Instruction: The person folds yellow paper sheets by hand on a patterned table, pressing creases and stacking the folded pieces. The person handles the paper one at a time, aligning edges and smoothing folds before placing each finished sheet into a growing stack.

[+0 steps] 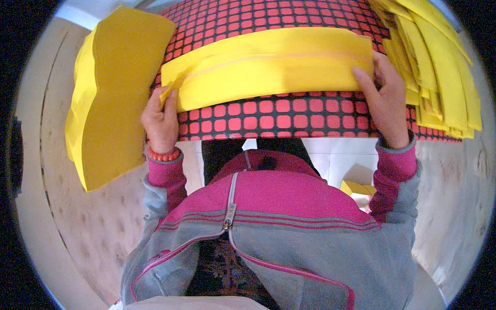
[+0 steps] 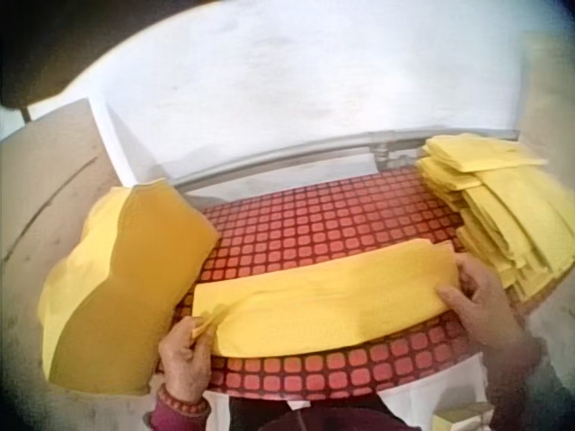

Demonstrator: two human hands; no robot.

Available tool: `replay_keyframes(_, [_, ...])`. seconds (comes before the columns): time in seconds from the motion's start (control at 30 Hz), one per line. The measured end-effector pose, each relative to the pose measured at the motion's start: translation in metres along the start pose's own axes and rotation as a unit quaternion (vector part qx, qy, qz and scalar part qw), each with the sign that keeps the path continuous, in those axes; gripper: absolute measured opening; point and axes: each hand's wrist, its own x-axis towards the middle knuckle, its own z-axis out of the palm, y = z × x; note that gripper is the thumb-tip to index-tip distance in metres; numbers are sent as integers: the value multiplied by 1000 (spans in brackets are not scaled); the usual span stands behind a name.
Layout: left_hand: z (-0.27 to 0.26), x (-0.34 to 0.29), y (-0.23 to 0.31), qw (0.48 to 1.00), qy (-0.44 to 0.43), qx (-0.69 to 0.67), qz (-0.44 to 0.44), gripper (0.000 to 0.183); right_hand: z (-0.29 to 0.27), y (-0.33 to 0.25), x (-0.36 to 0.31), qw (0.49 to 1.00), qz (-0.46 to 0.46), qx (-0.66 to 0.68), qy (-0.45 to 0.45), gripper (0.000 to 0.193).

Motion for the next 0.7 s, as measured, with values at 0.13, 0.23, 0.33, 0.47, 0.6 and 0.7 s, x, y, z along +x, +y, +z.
replay_keyframes(0.13, [2, 2, -1, 1000, 18, 10, 16, 12, -1, 6, 4, 1000, -15, -20, -11, 34])
replay_keyframes(0.23, [2, 1, -2, 1000, 15, -2, -10, 12, 1, 9, 5, 999, 19, 26, -11, 38])
replay_keyframes(0.33, [2, -1, -6, 1000, 12, 10, -23, 12, 5, 11, 1, 997, 5, 73, 16, 44])
replay_keyframes(0.47, [5, 0, -13, 1000, 24, -13, -7, 13, 3, 10, -1, 999, 6, 47, 14, 51])
replay_keyframes(0.6, [8, 0, -11, 998, 23, -61, -25, 14, -2, 8, 2, 1000, 5, 10, 22, 50])
replay_keyframes(0.7, [8, 3, -6, 999, 6, -33, -42, 14, -1, 5, 2, 999, 8, -20, 29, 49])
